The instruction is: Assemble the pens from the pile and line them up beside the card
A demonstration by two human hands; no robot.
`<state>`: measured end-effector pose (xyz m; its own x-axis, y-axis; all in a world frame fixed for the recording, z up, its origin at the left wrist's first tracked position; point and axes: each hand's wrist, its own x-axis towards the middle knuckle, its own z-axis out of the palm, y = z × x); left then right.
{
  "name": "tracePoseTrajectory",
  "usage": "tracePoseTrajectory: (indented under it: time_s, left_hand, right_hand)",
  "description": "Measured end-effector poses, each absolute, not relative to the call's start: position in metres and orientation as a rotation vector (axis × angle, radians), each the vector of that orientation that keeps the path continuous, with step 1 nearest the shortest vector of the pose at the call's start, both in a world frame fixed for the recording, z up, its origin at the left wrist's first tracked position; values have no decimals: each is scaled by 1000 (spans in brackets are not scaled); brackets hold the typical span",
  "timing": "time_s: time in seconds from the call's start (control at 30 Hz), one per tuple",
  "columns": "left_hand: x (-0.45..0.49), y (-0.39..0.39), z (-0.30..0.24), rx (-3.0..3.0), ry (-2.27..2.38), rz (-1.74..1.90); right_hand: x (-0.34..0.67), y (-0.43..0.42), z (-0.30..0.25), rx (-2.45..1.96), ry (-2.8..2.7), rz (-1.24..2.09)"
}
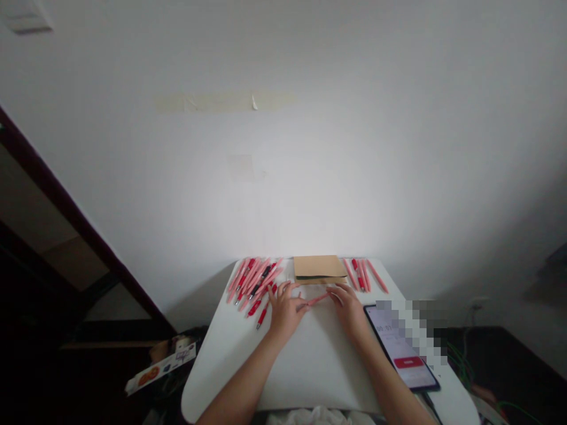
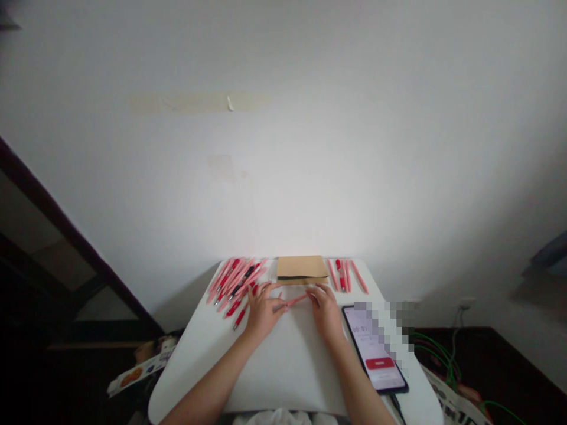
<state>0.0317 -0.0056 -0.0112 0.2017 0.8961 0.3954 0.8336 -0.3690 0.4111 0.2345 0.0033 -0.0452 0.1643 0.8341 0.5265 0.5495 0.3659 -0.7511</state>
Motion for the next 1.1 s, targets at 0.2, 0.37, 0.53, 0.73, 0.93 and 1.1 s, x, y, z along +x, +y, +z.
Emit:
tracePoseTrajectory:
  time_s: [0.2, 0.37, 0.53, 0.73, 0.93, 1.1]
  left_hand:
    - [32, -5, -12, 2365, 1715, 896]
    - [32, -6, -12, 2355, 1715, 905]
    - [32, -6, -12, 2358, 1705, 911]
    - [31, -7, -11, 2357, 1691, 918]
    - [31, -7, -10, 2370, 1689, 913]
    - [32, -7, -10, 2371, 1687, 927]
  right_hand:
    - [233, 1, -39, -1250, -1519, 332]
    - [233, 2, -40, -1231, -1534, 298]
    - [234, 2, -41, -1214, -1573, 264]
    - [235, 2, -39, -1199, -1620, 212]
    - [235, 3, -41, -1220, -1652, 220]
    - [235, 1, -39, -1244, -1645, 225]
